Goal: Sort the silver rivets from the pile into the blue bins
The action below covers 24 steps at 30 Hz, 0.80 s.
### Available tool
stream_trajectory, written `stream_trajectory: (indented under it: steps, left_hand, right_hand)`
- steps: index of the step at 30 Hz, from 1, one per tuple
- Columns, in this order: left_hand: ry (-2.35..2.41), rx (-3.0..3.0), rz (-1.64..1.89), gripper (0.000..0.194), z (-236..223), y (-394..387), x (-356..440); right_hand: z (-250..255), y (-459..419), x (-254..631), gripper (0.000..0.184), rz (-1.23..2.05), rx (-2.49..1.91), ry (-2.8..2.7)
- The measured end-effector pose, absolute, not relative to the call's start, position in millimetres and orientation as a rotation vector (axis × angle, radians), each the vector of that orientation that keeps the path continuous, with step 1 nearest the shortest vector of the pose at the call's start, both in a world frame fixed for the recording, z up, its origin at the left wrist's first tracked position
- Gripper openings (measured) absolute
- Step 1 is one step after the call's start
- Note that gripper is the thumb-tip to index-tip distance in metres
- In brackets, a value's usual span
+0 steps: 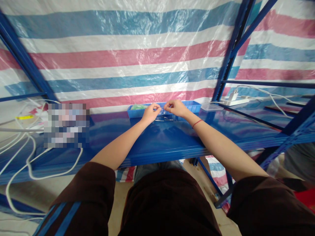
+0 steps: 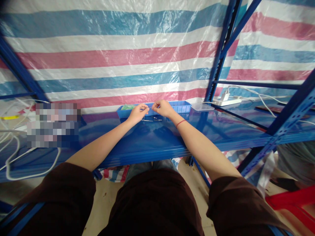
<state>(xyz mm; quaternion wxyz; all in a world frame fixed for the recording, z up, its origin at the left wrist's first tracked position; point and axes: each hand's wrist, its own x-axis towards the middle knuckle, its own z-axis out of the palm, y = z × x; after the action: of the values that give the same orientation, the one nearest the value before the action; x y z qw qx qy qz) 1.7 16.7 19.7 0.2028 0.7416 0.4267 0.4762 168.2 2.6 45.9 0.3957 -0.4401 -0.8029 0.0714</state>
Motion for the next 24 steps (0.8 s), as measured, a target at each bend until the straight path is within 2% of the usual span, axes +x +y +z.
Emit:
stream_trajectory:
  steps: [5,10,15,20,24]
  left_hand:
    - [1.288,2.250,1.216,0.029,18.3,18.0,-2.3]
    - [1.236,2.718,0.951,0.022,17.9,24.6,-13.4]
    - [1.298,2.704,0.929,0.022,19.1,38.2,-30.4]
    - [1.227,2.665,0.838,0.021,16.5,43.7,-41.0]
    - [1.133,2.564,0.658,0.021,16.6,37.1,-36.5]
  right_hand:
    - [46.4,14.7,180.9,0.019,0.147,-1.329,-1.900]
    - [49.2,22.9,217.6,0.021,-0.068,-1.599,-1.425]
    - [40.8,23.5,241.8,0.017,-0.057,-1.725,-1.331]
    - [42.7,22.4,218.7,0.018,-0.093,-1.571,-1.640]
    - [45.8,10.1,183.3,0.008,0.141,-1.465,-2.227]
